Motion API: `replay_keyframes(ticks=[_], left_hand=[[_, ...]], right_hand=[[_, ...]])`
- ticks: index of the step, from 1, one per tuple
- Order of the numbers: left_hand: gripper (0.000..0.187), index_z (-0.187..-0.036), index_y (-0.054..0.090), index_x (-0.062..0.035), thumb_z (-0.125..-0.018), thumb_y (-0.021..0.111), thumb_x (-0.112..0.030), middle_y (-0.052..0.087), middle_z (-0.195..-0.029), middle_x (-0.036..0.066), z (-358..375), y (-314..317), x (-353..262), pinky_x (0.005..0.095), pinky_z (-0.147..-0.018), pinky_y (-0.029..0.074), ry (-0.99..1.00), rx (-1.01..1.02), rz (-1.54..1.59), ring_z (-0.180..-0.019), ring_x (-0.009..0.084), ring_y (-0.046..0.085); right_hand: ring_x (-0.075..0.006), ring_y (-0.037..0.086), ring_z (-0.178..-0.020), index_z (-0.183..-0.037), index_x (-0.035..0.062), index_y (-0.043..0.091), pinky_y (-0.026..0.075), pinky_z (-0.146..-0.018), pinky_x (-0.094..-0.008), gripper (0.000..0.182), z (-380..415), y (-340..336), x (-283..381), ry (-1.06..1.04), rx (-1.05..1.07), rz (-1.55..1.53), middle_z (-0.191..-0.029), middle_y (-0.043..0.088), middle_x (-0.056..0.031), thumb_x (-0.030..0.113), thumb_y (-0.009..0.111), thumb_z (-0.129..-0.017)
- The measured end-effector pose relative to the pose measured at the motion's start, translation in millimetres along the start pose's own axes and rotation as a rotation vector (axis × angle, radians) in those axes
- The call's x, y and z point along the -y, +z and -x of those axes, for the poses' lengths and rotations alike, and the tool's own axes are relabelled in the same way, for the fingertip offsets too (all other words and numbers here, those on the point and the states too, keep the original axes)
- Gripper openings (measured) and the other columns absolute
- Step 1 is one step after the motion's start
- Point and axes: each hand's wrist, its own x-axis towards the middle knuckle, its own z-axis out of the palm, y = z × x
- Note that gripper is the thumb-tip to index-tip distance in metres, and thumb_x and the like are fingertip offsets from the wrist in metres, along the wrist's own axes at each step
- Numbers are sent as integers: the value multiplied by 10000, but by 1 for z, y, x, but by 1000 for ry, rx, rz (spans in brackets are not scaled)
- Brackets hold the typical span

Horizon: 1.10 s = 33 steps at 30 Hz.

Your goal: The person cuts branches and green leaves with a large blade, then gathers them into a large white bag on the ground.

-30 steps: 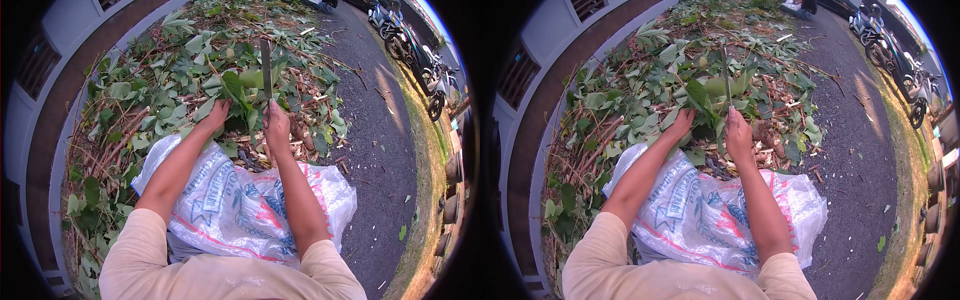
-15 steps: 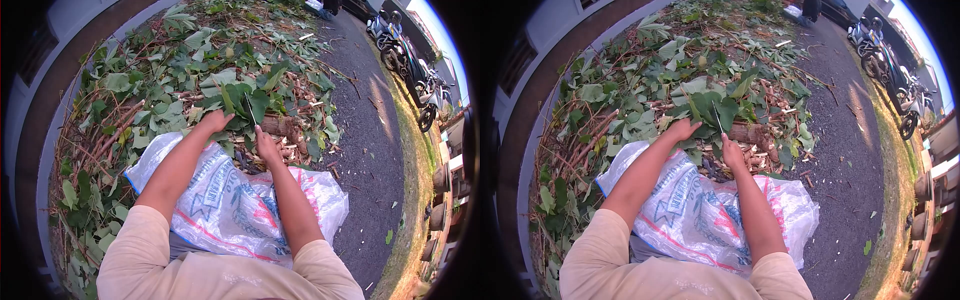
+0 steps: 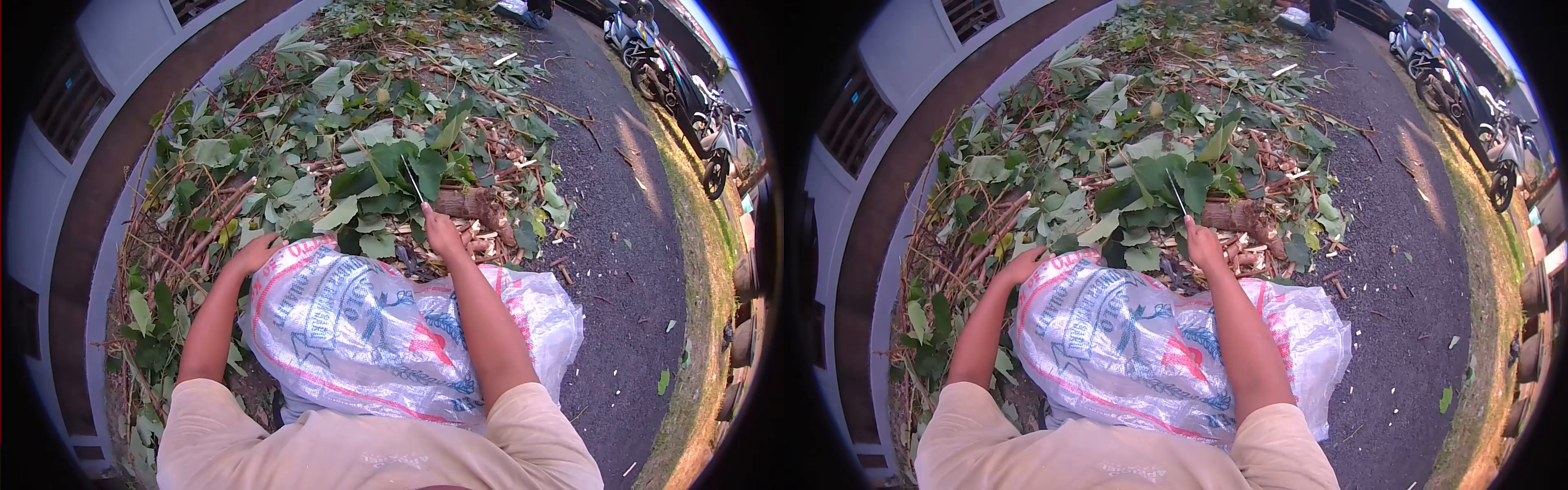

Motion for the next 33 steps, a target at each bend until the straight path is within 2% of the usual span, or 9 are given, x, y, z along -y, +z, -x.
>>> replay_keyframes(ticks=[2,6,9,17,22,23,26,28,33], left_hand=[[683,-1473,559,42,-1031,644,-472,624,-1427,302,-15,22,64,423,-1136,464,119,12,152,-1340,423,604],[523,-1433,602,-21,-1030,653,-351,656,-1353,302,-1,14,24,463,-1055,511,196,-78,63,-1248,450,642],[246,-1201,618,-59,-976,633,-156,705,-1146,251,11,-1,-12,567,-928,523,126,-297,-203,-1092,485,654],[174,-1126,602,-64,-971,631,-136,703,-1043,229,-34,-44,-20,578,-840,529,319,-504,-378,-987,479,671],[179,-1101,604,-57,-951,667,-132,701,-1025,221,-39,-46,-51,568,-783,522,450,-657,-281,-943,472,676],[199,-1116,610,-51,-939,674,-117,703,-1031,220,-44,-37,-50,566,-786,528,520,-624,-240,-946,473,677],[264,-1164,630,-38,-912,690,-90,715,-1068,215,-52,-17,-43,550,-809,552,550,-568,-174,-966,466,685],[286,-1176,643,-41,-898,693,-87,723,-1101,210,-70,4,-18,535,-833,567,564,-551,-144,-977,455,697],[445,-1162,684,-99,-1053,586,-520,733,-918,210,-92,44,15,545,-741,565,507,-505,-156,-882,448,717]], right_hand=[[-544,635,-1037,-976,-78,679,472,-942,-560,817,-6,8,-10,-51,-53,-1,-999,690,-355,639,309,-1104],[-550,624,-1070,-975,-65,674,462,-965,-571,812,-1,11,-8,-51,-46,14,-1018,684,-360,638,290,-1107],[-549,622,-1081,-975,-68,673,460,-969,-568,812,1,13,-6,-52,-48,-3,-1038,684,-362,636,290,-1108],[-543,631,-1152,-1103,-35,735,471,-1025,-579,791,-2,4,0,-36,-18,17,-1128,694,-356,627,302,-1103],[-464,698,-895,-913,-72,694,513,-870,-518,825,-7,-8,0,-48,-132,-71,-832,709,-273,665,363,-1079],[-350,706,-728,-879,-43,692,527,-724,-464,816,-9,-6,-2,-56,-176,-100,-712,682,-186,680,370,-1078],[-454,673,-840,-909,-53,663,500,-816,-515,734,10,-25,32,-24,-228,-277,-771,666,-266,593,374,-1107],[-288,644,-663,-845,-20,604,494,-672,-434,674,15,-32,42,-38,-212,-326,-674,613,-157,566,410,-1114],[-195,562,-565,-840,2,595,446,-572,-378,631,20,-26,42,-48,-225,-315,-622,548,-78,549,444,-1116]])
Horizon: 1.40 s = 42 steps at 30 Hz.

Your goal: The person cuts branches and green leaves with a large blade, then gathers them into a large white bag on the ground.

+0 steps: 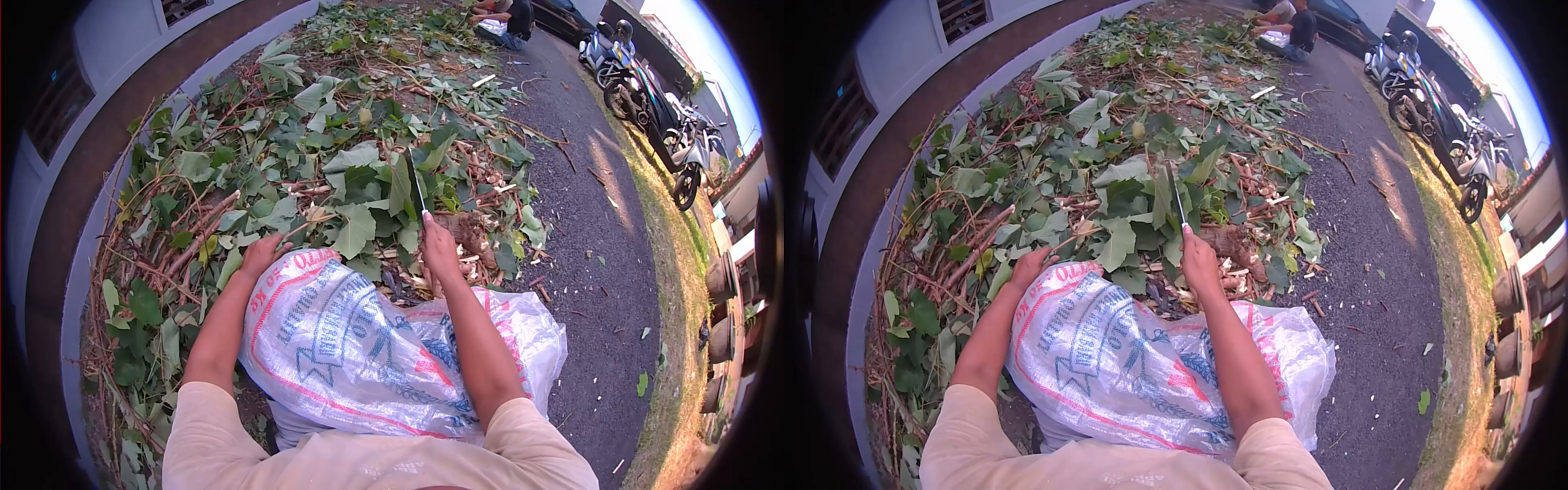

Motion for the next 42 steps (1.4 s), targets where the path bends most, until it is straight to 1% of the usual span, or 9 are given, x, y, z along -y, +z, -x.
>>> replay_keyframes(ticks=[11,14,25,31,35,38,40,41,42], left_hand=[[306,-999,667,-101,-1048,630,-400,691,-739,196,18,30,0,543,-628,540,-66,-89,-13,-708,431,701],[306,-983,651,-90,-1038,644,-390,711,-810,195,10,-8,-29,562,-675,548,-180,55,-31,-774,450,701],[287,-1016,725,-76,-994,692,-360,724,-857,244,4,-120,-93,565,-770,571,-191,119,-145,-846,464,716],[294,-992,769,-78,-1007,675,-356,735,-878,250,8,-110,-95,568,-798,572,-240,176,-135,-864,471,716],[328,-989,769,-64,-1011,671,-377,736,-886,250,4,-120,-106,580,-818,567,-209,181,-169,-883,474,715],[347,-977,763,-45,-1017,665,-375,732,-904,258,8,-126,-110,580,-823,561,-226,184,-202,-908,474,711],[354,-982,764,-45,-1016,665,-383,731,-909,261,14,-120,-105,576,-831,562,-234,209,-183,-913,475,712],[361,-986,765,-45,-1015,665,-391,730,-915,265,12,-118,-103,572,-838,563,-228,206,-168,-918,475,712],[380,-997,772,-41,-1015,661,-404,728,-916,270,11,-117,-105,568,-850,563,-233,201,-170,-917,477,711]], right_hand=[[-54,406,-586,-973,72,550,313,-515,-241,500,25,13,48,-248,-19,-368,-702,447,21,515,399,-1151],[-524,612,-731,-988,-4,595,469,-674,-557,547,23,16,47,-315,2,173,-745,630,-287,500,434,-1127],[-566,645,-861,-982,-16,651,464,-759,-631,596,28,19,33,-182,107,432,-858,668,-347,533,458,-1110],[-539,625,-756,-962,-13,597,431,-663,-595,507,43,9,76,-330,-30,-64,-765,618,-286,430,433,-1144],[-566,616,-1139,-1086,-13,718,446,-1016,-620,713,-8,16,-47,-19,191,463,-1067,705,-348,601,356,-1104],[-481,720,-935,-994,-37,709,542,-855,-556,750,-24,17,-52,-90,164,522,-942,730,-309,638,397,-1088],[-290,642,-581,-914,17,651,501,-557,-425,720,-20,15,-57,245,284,3,-739,658,-166,684,430,-1070],[-114,392,-456,-911,108,557,316,-438,-289,632,-9,6,-31,527,381,-441,-649,474,-17,715,453,-1054],[-102,361,-463,-932,124,530,290,-441,-276,605,-9,0,-17,593,371,-578,-644,445,4,710,450,-1057]])
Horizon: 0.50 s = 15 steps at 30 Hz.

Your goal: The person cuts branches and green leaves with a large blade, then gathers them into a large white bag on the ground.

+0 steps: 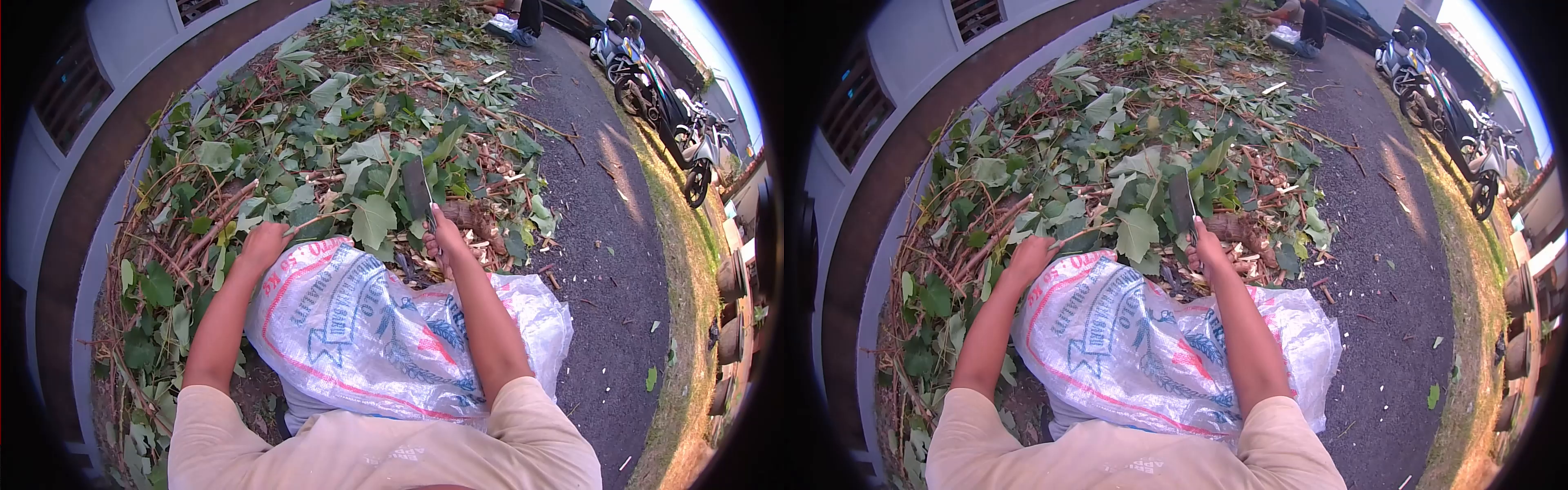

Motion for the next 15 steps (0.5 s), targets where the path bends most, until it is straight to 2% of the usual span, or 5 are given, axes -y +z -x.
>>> replay_keyframes(ticks=[2,8,10,11,15], left_hand=[[386,-997,774,-38,-1018,656,-405,730,-925,273,-5,5,3,568,-850,561,-6,25,3,-917,478,710],[390,-1003,779,-19,-1026,646,-385,734,-974,288,-14,32,23,565,-870,557,-26,116,47,-934,482,708],[363,-1024,776,-1,-1001,669,-347,729,-990,307,-21,27,18,557,-906,552,-35,120,64,-975,488,706],[363,-1024,776,-1,-1001,669,-347,729,-990,307,-25,36,22,557,-906,552,-26,104,60,-975,488,706],[357,-1038,774,-7,-962,694,-347,721,-1014,324,-18,58,40,558,-925,546,-56,170,27,-1018,495,702]], right_hand=[[-89,330,-470,-954,140,504,264,-443,-262,579,20,12,24,40,19,-156,-639,415,25,706,447,-1060],[-109,368,-461,-953,89,515,311,-432,-283,652,26,58,1,-803,-133,-271,-641,450,0,720,397,-1066],[-150,398,-450,-934,56,536,349,-433,-330,699,-40,40,-67,-265,-110,191,-634,492,-35,729,394,-1059],[-190,441,-448,-931,30,555,383,-436,-374,720,-37,38,-74,53,13,66,-617,511,-60,722,405,-1057],[-185,471,-463,-941,29,565,388,-448,-368,677,-20,48,-52,-62,-13,94,-610,500,-55,680,431,-1070]])
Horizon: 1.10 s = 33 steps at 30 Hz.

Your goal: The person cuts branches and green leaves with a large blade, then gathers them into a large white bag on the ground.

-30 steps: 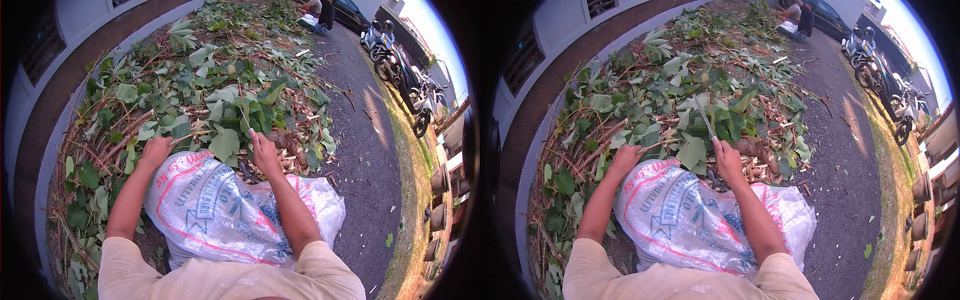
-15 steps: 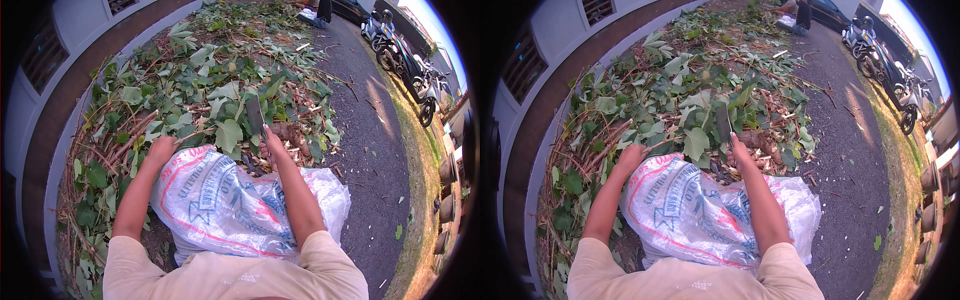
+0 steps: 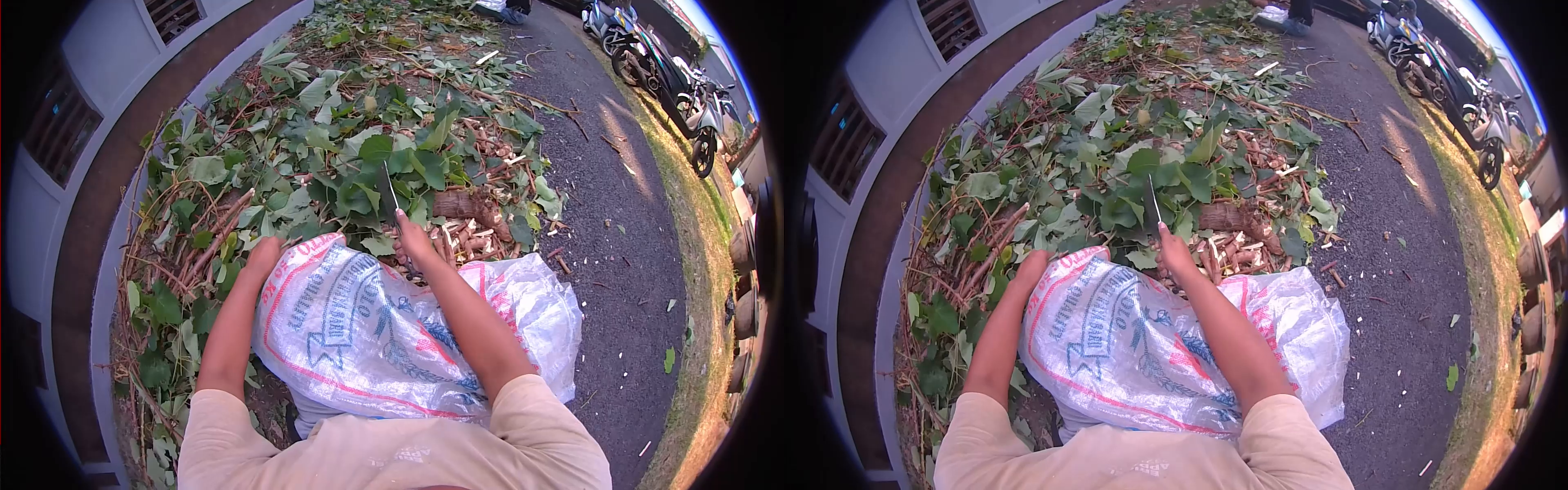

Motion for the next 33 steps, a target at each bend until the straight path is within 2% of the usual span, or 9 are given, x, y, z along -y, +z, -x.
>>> replay_keyframes(ticks=[2,7,10,12,14,17,22,30,33], left_hand=[[366,-1043,777,-21,-963,687,-366,720,-999,324,1,3,-4,564,-910,547,-67,-24,69,-1007,494,707],[367,-1049,778,-26,-954,683,-367,718,-987,325,-4,10,6,563,-889,551,-1,15,112,-995,494,709],[355,-1070,780,-31,-941,690,-349,722,-1004,323,-13,15,13,560,-898,552,34,48,123,-996,497,708],[350,-1080,782,-36,-942,693,-346,725,-1021,318,-15,18,17,555,-913,550,70,12,114,-1005,493,706],[365,-1083,786,-44,-972,686,-376,728,-1020,315,-19,2,0,548,-922,551,37,33,113,-1004,485,705],[415,-1079,788,-44,-1031,644,-431,738,-994,291,-35,0,3,536,-906,561,36,28,25,-970,473,712],[411,-1036,781,-19,-1039,636,-404,735,-958,284,-46,-2,-3,541,-867,559,97,-19,95,-932,470,710],[447,-973,770,5,-1032,644,-420,721,-902,287,-53,26,10,544,-843,551,102,2,163,-898,479,699],[472,-965,771,9,-1027,648,-442,721,-903,292,-51,26,8,548,-842,553,110,0,202,-900,481,700]], right_hand=[[-183,481,-471,-942,22,571,396,-464,-364,669,3,-4,10,-19,19,-46,-615,505,-50,663,436,-1077],[-63,408,-559,-941,65,539,320,-504,-243,529,62,13,75,-665,-187,53,-647,414,33,535,406,-1142],[-101,418,-549,-939,47,530,351,-506,-281,537,57,13,73,-971,-237,187,-650,448,0,525,398,-1146],[-148,482,-550,-939,34,534,392,-512,-334,553,18,-9,19,-967,-297,390,-650,486,-48,532,406,-1141],[-203,521,-518,-940,15,540,418,-501,-387,583,-42,-33,-37,-418,-320,734,-625,491,-78,558,435,-1124],[-178,518,-475,-931,32,556,398,-459,-360,602,-24,-24,-7,-358,-233,505,-597,477,-52,600,456,-1104],[-89,425,-470,-921,75,557,325,-443,-262,577,36,-10,59,-384,-203,117,-615,467,8,611,447,-1104],[-118,462,-564,-922,59,533,362,-527,-304,547,52,7,60,-1067,-280,317,-657,496,-22,539,385,-1140],[-206,466,-495,-930,43,565,392,-495,-393,607,-49,-38,-43,-589,-336,685,-621,509,-81,601,410,-1113]])
